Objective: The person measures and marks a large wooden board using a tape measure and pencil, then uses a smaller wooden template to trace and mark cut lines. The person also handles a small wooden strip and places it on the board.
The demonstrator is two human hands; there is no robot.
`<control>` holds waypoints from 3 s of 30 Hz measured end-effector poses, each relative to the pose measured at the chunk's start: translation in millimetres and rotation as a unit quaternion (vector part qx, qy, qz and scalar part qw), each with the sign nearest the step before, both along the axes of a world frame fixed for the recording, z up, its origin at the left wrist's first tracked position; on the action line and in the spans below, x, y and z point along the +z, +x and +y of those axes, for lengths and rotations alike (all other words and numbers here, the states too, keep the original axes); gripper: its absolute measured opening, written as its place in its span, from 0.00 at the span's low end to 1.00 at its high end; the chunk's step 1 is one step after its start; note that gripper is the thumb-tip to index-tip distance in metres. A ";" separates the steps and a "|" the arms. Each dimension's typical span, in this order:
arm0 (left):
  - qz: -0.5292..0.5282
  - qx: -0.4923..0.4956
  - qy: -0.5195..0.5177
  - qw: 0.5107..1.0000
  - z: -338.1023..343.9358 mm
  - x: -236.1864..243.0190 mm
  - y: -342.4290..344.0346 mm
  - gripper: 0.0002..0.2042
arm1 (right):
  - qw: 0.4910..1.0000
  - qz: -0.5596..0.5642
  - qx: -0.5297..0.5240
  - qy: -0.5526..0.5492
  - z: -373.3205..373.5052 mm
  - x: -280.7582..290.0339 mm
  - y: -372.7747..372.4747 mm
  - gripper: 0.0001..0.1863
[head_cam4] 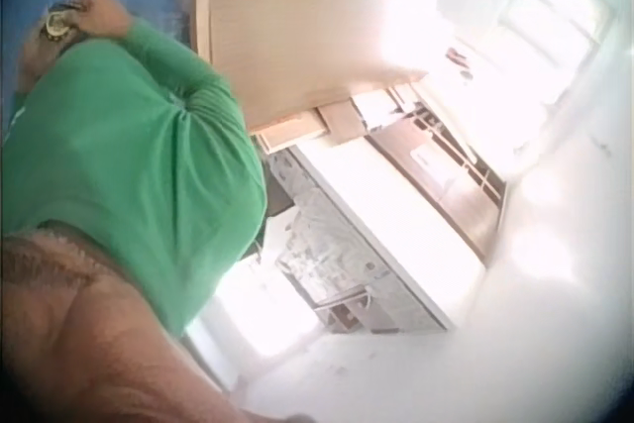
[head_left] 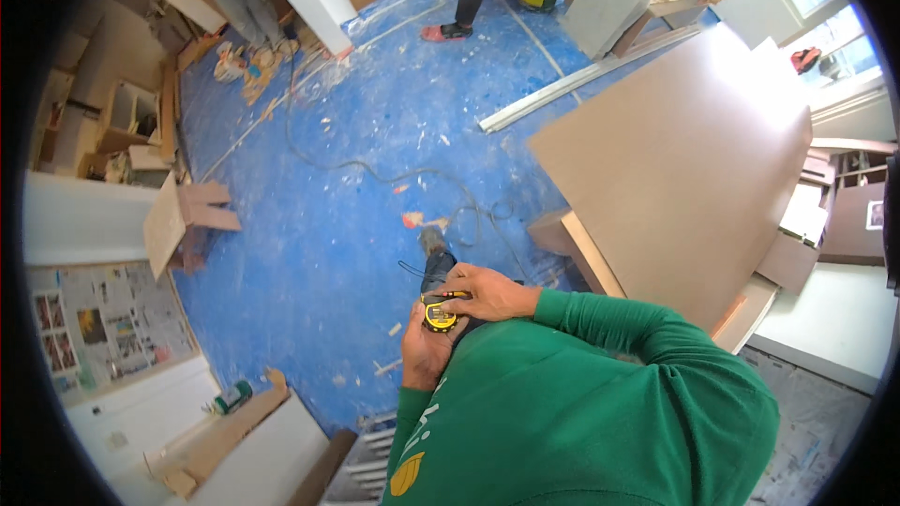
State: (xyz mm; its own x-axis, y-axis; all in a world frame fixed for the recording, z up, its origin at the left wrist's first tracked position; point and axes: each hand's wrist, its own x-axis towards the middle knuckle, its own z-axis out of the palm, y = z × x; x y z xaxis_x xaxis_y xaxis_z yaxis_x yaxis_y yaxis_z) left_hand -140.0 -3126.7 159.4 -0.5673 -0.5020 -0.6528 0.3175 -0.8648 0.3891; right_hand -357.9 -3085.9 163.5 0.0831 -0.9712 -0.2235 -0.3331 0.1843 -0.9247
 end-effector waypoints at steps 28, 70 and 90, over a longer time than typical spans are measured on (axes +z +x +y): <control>-0.140 -0.583 -0.064 0.798 -465.4 -22.2 -591.2 0.07 | 0.869 0.062 -0.489 0.042 -303.2 -35.8 -413.1 0.21; -0.027 -0.732 -0.271 0.624 -181.5 -81.6 -1630.7 0.09 | 0.483 0.243 -0.739 0.402 254.7 24.7 -974.4 0.11; -0.048 -0.649 -0.397 0.647 95.2 -314.8 -2041.7 0.16 | 0.563 0.451 -0.476 0.503 629.8 -153.6 -1616.9 0.14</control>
